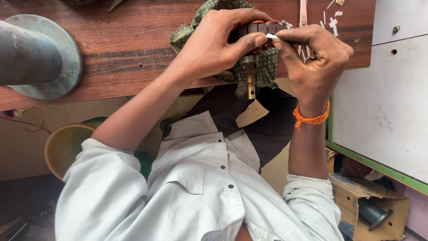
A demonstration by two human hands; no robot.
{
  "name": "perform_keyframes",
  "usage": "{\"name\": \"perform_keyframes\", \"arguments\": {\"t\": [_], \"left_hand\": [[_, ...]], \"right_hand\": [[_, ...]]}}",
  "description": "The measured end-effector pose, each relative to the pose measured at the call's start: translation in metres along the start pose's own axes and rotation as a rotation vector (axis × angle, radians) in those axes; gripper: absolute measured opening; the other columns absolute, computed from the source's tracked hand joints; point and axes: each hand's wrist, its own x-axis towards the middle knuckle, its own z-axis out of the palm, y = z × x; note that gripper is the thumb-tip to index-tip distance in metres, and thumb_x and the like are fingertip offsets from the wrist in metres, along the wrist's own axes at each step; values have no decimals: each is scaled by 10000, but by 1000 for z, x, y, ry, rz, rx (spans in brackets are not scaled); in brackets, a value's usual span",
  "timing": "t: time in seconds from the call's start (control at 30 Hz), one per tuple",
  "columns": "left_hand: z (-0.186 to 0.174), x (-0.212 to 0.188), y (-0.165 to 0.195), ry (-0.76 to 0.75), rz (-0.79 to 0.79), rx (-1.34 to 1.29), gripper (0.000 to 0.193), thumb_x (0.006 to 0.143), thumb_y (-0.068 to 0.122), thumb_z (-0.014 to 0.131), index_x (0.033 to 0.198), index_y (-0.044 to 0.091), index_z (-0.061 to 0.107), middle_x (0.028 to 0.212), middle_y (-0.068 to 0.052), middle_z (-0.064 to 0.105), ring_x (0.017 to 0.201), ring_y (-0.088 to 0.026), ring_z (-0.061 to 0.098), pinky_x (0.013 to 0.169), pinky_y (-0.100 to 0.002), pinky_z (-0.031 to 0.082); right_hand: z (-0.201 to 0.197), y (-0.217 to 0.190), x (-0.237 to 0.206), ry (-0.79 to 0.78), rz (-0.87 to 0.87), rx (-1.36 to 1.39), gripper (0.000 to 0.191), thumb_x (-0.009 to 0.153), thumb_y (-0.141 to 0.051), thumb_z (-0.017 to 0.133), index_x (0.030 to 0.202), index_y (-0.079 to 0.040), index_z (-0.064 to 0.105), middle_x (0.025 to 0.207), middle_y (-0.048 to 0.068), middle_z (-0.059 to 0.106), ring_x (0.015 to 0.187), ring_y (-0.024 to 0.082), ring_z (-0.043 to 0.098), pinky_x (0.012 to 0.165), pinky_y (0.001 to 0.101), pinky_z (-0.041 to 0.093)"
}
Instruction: The person inserts small white insulating pieces into slots on a circular motor stator, trims them with scissors, and uses a green screwdriver to adjust the assembly. The work is performed at a cluttered wooden workbench with various tools and motor parts visible.
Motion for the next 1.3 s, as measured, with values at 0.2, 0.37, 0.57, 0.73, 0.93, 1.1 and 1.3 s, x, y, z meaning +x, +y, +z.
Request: {"name": "perform_keyframes", "arguments": {"t": [0.2,0.37,0.57,0.73,0.93,1.1,1.3], "left_hand": [[-4,0,15,-47,28,164,306,1043,189,738,1300,42,663,1155,-132,755,1064,-333,735,897,-417,582],[5,1,21,-31,50,330,331,1028,211,731,1311,81,618,1102,-99,755,972,-329,730,770,-432,570],[12,0,19,-24,57,413,355,1030,254,724,1314,93,587,1070,-84,750,924,-322,736,684,-432,556],[16,5,13,-38,50,418,332,1031,259,725,1281,90,588,1039,-89,745,890,-337,724,668,-451,543],[16,13,-3,-118,90,430,330,1062,245,703,1276,50,545,948,-126,720,856,-354,709,666,-471,524],[13,18,-9,-119,136,429,317,1050,202,698,1268,44,530,952,-135,710,873,-373,699,650,-474,512],[10,-7,1,-214,296,323,399,1030,208,729,1320,39,513,1207,-128,651,1142,-333,626,922,-468,488]], "right_hand": [[-7,3,-5,-62,5,3,116,1030,5,871,1094,-7,775,996,95,765,817,130,715,672,217,519],[-12,2,-4,-71,-79,-49,165,992,62,874,1090,-19,768,1031,97,752,808,130,703,638,225,537],[-13,-6,-1,-55,-271,-204,225,905,109,854,1056,-2,730,999,103,716,890,224,713,749,308,591],[-10,-7,-6,-104,-302,-346,284,924,131,841,1151,7,723,1076,93,708,996,246,710,809,327,602],[6,-7,-17,-18,-301,-562,260,959,158,748,1178,20,725,1085,100,702,1066,259,716,821,331,618],[8,0,-8,-20,-358,-680,210,974,93,777,1156,-6,743,1079,85,712,1045,238,721,837,332,627],[-3,4,-21,17,-158,-190,357,895,-305,832,1114,-40,735,1050,112,714,1055,245,654,823,364,606]]}}
